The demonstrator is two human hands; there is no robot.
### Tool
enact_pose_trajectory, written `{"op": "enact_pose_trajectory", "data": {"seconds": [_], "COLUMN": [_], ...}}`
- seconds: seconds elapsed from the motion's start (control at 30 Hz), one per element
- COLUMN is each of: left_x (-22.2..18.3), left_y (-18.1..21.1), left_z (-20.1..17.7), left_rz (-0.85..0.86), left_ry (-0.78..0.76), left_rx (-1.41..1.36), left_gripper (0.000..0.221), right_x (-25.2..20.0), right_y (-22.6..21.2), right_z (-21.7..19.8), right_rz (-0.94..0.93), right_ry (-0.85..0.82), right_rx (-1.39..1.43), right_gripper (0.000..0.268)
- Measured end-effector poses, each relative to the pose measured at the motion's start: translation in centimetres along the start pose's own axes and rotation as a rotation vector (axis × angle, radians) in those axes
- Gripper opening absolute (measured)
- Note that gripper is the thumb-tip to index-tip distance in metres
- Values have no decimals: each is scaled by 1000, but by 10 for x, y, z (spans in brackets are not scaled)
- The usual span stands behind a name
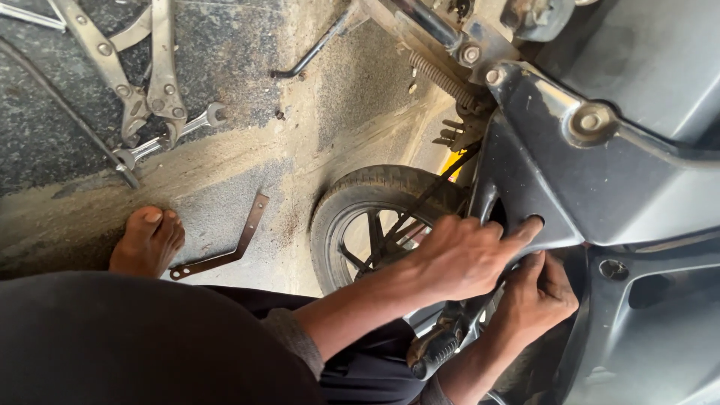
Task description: The person crouches beside a scooter and works on its lower body panel, using their fingers to loosen and remove fasteners from the panel edge near the footrest and wheel. They hold the panel steady with one hand while turning the fasteners with the other, continuing this work throughout the clip.
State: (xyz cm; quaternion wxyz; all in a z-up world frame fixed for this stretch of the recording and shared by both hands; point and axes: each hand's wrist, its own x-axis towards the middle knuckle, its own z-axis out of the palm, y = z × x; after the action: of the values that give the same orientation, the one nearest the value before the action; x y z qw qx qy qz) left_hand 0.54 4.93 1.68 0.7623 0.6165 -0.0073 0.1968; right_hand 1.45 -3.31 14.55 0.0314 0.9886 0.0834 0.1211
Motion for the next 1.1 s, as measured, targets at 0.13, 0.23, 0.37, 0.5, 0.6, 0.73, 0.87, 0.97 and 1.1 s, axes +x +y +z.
{"op": "enact_pose_trajectory", "data": {"seconds": [0.13,0.23,0.37,0.5,0.6,0.73,0.87,0.97,1.1], "left_x": [21,34,27,23,24,39,51,52,58], "left_y": [7,6,-1,-2,-6,-3,2,-1,4], "left_z": [15,16,14,14,11,11,-2,2,-14], "left_rz": [-150,-154,-77,-47,-38,-32,-34,-24,-36], "left_ry": [-221,-310,-220,-80,-92,-213,-280,-217,-201], "left_rx": [-39,65,67,42,-69,102,201,185,175], "left_gripper": [39,29,34,52,42,20,6,10,13], "right_x": [-7,-9,-8,-4,-2,-6,-11,-18,-23], "right_y": [-9,-14,-12,-8,-10,-13,-30,-33,-29], "right_z": [6,10,8,2,0,-7,-13,-10,-11], "right_rz": [-54,-89,-181,-290,-253,-223,-284,-305,-164], "right_ry": [75,178,186,139,116,104,67,44,-64], "right_rx": [31,10,-35,-104,-64,-91,-287,-344,-179], "right_gripper": [11,9,9,7,6,10,20,24,26]}}
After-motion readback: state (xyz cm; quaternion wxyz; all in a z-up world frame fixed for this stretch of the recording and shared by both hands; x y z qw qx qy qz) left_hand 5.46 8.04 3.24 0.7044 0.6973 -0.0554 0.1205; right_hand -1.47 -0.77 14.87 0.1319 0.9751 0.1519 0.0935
